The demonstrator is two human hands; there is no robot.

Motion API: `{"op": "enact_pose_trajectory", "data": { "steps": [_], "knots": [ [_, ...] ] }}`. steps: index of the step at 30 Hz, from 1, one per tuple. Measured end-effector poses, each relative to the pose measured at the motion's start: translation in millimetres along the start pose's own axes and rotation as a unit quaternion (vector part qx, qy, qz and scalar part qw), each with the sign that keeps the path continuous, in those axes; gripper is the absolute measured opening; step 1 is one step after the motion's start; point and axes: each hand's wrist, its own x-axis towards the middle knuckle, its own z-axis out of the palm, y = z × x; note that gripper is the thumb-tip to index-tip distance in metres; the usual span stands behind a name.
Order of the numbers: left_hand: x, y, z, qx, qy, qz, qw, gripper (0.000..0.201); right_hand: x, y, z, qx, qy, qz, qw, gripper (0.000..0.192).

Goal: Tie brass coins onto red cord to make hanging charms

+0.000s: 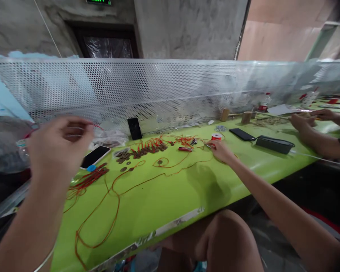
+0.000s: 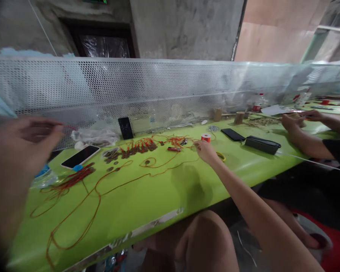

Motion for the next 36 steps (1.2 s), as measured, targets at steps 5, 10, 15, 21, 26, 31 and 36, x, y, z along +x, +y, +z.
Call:
{"op": "enact_pose_trajectory", "data": {
  "steps": [5, 10, 15, 21, 26, 31, 36],
  "knots": [
    [-34, 49, 48.2, -0.223, -0.276, 0.016, 0.935, 0.016, -21, -61, 7, 0.023, -0.013, -0.100, 0.995, 0.027],
    [-64, 61, 91.6, -0.265, -0.413, 0.078, 0.868, 0.011, -48, -128, 15, 0.288, -0.159, -0.265, 0.906, 0.023],
    [-69, 46, 114.1, -0.325, -0.422, -0.026, 0.846, 0.015, -41, -143, 34, 0.390, -0.215, -0.169, 0.879, 0.022],
    [-81, 32, 136.0, -0.446, -0.377, -0.285, 0.760, 0.033, -35, -152, 54, 0.487, -0.240, -0.116, 0.832, 0.018],
    [-83, 26, 142.0, -0.422, -0.353, -0.272, 0.789, 0.022, -29, -158, 62, 0.425, -0.254, -0.158, 0.854, 0.016],
    [-89, 9, 147.5, -0.344, -0.363, -0.163, 0.850, 0.016, -20, -144, 85, 0.209, -0.256, -0.256, 0.908, 0.017],
    [-109, 0, 159.7, -0.266, -0.436, -0.079, 0.856, 0.013, -24, -139, 101, 0.125, -0.276, -0.298, 0.905, 0.012]
  ]
}}
